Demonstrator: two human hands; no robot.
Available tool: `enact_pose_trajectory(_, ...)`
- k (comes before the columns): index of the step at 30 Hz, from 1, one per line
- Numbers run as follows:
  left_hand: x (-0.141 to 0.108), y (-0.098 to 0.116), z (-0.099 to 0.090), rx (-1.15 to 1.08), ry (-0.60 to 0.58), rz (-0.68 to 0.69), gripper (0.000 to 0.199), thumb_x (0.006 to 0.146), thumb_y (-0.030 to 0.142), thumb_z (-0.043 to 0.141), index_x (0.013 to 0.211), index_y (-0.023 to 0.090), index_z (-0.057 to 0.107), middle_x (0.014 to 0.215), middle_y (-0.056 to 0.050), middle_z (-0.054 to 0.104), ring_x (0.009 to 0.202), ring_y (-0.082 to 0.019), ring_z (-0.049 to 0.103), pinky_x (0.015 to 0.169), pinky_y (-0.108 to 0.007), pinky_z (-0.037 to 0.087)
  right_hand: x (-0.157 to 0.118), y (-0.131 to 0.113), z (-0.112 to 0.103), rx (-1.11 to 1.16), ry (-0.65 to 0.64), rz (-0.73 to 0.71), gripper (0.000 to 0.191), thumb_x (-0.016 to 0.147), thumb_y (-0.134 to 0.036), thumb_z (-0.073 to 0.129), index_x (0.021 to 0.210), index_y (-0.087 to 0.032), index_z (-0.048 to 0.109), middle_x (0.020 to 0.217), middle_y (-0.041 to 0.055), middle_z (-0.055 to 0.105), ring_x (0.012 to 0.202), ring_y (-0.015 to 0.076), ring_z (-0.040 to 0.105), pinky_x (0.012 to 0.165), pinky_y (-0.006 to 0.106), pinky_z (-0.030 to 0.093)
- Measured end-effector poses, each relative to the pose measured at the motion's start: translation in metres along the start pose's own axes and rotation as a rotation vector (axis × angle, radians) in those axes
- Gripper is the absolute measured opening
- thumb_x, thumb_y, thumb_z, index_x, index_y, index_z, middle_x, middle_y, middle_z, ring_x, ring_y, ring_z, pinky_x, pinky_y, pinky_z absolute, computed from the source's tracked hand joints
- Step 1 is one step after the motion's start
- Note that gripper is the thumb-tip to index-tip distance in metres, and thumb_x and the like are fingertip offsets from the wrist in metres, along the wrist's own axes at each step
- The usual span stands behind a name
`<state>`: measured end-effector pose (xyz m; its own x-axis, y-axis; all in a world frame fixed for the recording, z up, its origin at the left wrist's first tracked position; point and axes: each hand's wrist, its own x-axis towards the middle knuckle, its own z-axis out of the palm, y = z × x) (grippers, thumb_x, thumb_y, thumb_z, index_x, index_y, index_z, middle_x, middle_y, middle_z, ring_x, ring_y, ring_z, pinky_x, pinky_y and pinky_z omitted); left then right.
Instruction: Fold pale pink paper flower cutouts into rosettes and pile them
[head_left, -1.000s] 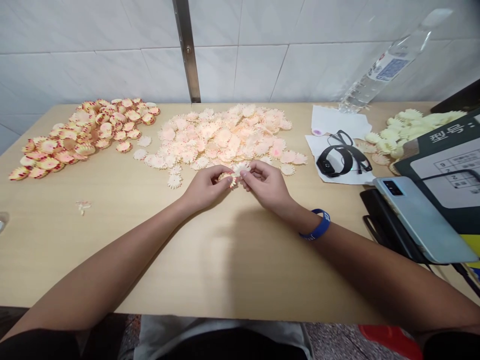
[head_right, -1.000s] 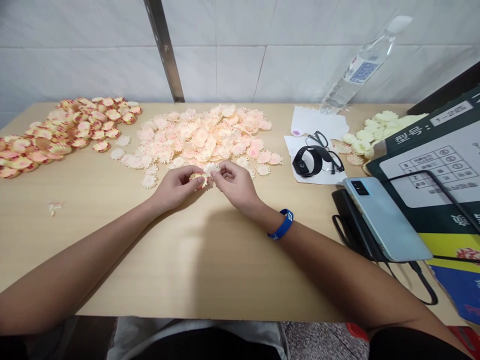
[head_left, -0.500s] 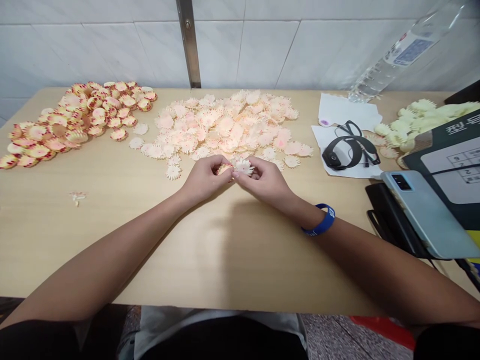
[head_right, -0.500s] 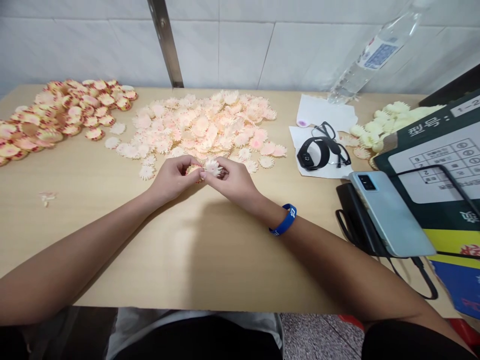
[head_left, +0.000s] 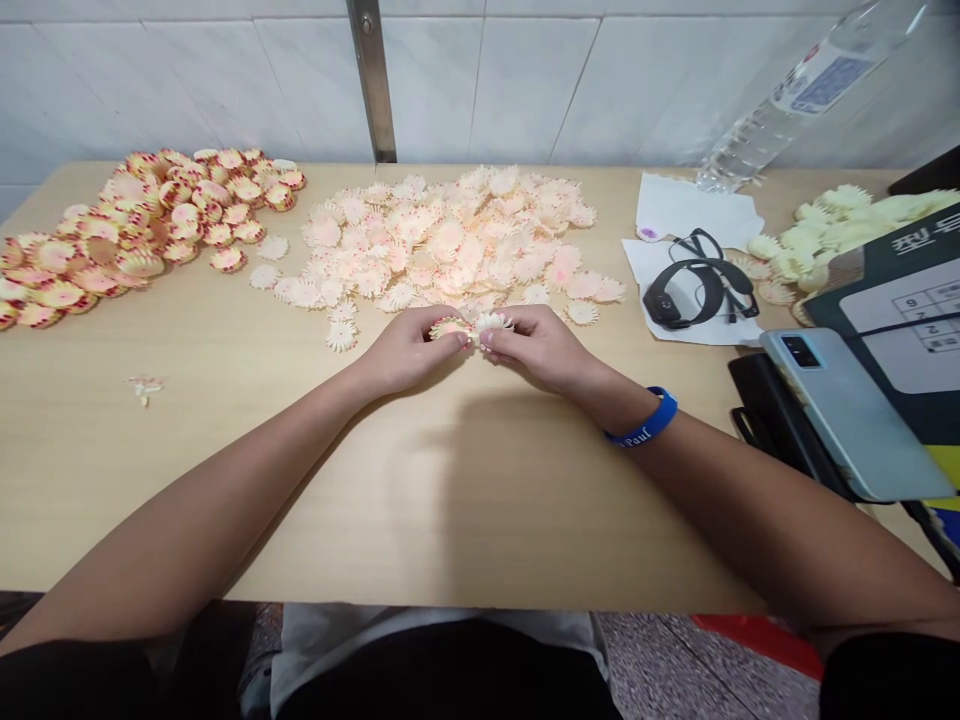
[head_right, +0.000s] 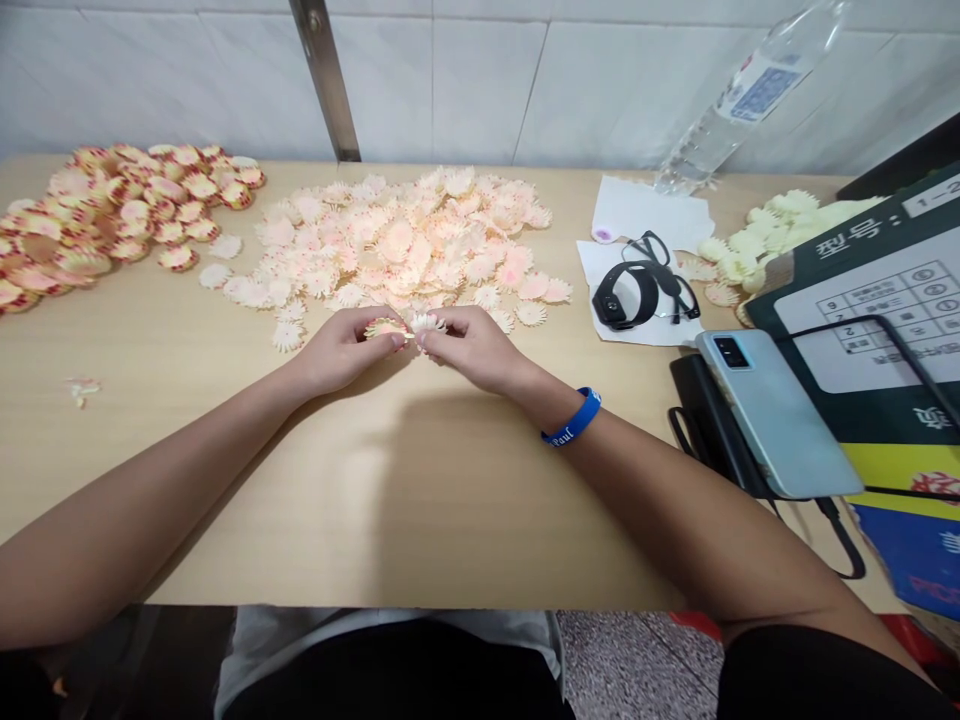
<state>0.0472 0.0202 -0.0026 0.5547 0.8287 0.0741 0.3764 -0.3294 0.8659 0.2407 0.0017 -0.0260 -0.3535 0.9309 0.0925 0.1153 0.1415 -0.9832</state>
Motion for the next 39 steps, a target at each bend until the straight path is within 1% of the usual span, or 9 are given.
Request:
enact_pose_trajectory(4, -0.001, 0.002, 0.001, 0.025, 0.010, -0.031, 0.022, 0.078, 0.034, 0.053, 0.072, 0.014, 0.061, 0.071, 0.000, 0.057, 0.069, -0.014, 0.050, 0.064, -0.025, 0.037, 0.000, -0.002, 0.000, -0.012, -0.033, -0.006, 0.029, 0.080, -0.027, 0.059, 0.056, -0.018, 0.047, 0.055, -0.0024, 0.044, 0.054, 0.0093, 0.038, 0.051, 0.025, 0.027)
enact_pose_trajectory(7, -0.002, 0.003, 0.003, 0.018, 0.038, -0.015, 0.020, 0.077, 0.033, 0.052, 0.069, 0.015, 0.057, 0.067, 0.002, 0.051, 0.066, -0.013, 0.045, 0.061, -0.025, 0.033, 0.000, -0.003, 0.001, -0.067, -0.030, -0.012, 0.030, 0.082, -0.028, 0.057, 0.057, -0.019, 0.043, 0.055, -0.0032, 0.041, 0.053, 0.0089, 0.035, 0.051, 0.025, 0.025)
enact_pose_trajectory(14, -0.004, 0.002, 0.009, 0.022, 0.118, -0.052, 0.022, 0.076, 0.030, 0.055, 0.062, 0.017, 0.044, 0.058, 0.004, 0.036, 0.059, -0.010, 0.033, 0.054, -0.024, 0.024, -0.002, -0.007, 0.008, -0.357, 0.076, -0.050, 0.035, 0.087, -0.034, 0.053, 0.059, -0.019, 0.038, 0.057, -0.0044, 0.034, 0.054, 0.0087, 0.032, 0.052, 0.026, 0.023)
enact_pose_trajectory(17, -0.005, 0.001, 0.010, 0.024, 0.127, -0.028, 0.021, 0.077, 0.030, 0.055, 0.063, 0.016, 0.047, 0.058, 0.004, 0.038, 0.059, -0.010, 0.035, 0.054, -0.024, 0.026, -0.003, -0.007, 0.011, -0.416, 0.112, -0.066, 0.037, 0.088, -0.039, 0.056, 0.061, -0.019, 0.040, 0.057, -0.0044, 0.035, 0.055, 0.0091, 0.034, 0.052, 0.025, 0.024)
enact_pose_trajectory(21, -0.005, -0.001, 0.010, 0.052, 0.125, -0.010, 0.018, 0.081, 0.028, 0.054, 0.075, 0.013, 0.062, 0.060, 0.003, 0.048, 0.058, -0.010, 0.040, 0.054, -0.023, 0.029, -0.003, -0.003, 0.010, -0.463, 0.124, -0.109, 0.039, 0.092, -0.037, 0.052, 0.059, -0.019, 0.040, 0.054, -0.0039, 0.038, 0.053, 0.0096, 0.036, 0.053, 0.025, 0.026)
enact_pose_trajectory(26, -0.009, -0.004, 0.013, 0.121, 0.134, 0.059, 0.022, 0.084, 0.028, 0.053, 0.083, 0.012, 0.069, 0.064, 0.001, 0.060, 0.058, -0.010, 0.046, 0.054, -0.022, 0.033, -0.005, 0.001, 0.009, -0.680, 0.240, -0.298, 0.041, 0.092, -0.029, 0.054, 0.058, -0.020, 0.032, 0.053, -0.0043, 0.034, 0.051, 0.0093, 0.032, 0.053, 0.027, 0.025)
enact_pose_trajectory(29, -0.012, -0.003, 0.017, 0.182, 0.155, 0.083, 0.023, 0.086, 0.025, 0.051, 0.087, 0.013, 0.071, 0.066, 0.000, 0.062, 0.057, -0.010, 0.047, 0.054, -0.022, 0.033, -0.006, 0.002, 0.009, -0.787, 0.284, -0.367, 0.041, 0.094, -0.026, 0.052, 0.059, -0.021, 0.031, 0.053, -0.0037, 0.036, 0.050, 0.0100, 0.032, 0.053, 0.027, 0.026)
enact_pose_trajectory(33, -0.016, 0.002, 0.022, 0.252, 0.190, 0.091, 0.023, 0.086, 0.022, 0.050, 0.091, 0.015, 0.072, 0.066, 0.001, 0.064, 0.055, -0.009, 0.047, 0.054, -0.022, 0.034, -0.009, 0.003, 0.010, -0.897, 0.316, -0.434, 0.039, 0.096, -0.023, 0.049, 0.059, -0.021, 0.038, 0.053, -0.0024, 0.042, 0.050, 0.0112, 0.036, 0.054, 0.028, 0.028)
enact_pose_trajectory(39, -0.021, 0.013, 0.030, 0.404, 0.212, 0.056, 0.021, 0.088, 0.019, 0.048, 0.089, 0.018, 0.069, 0.061, 0.003, 0.059, 0.050, -0.009, 0.046, 0.053, -0.022, 0.033, -0.012, 0.005, 0.010, -1.086, 0.345, -0.495, 0.036, 0.099, -0.020, 0.045, 0.063, -0.019, 0.050, 0.055, -0.0001, 0.051, 0.051, 0.0129, 0.044, 0.053, 0.028, 0.030)
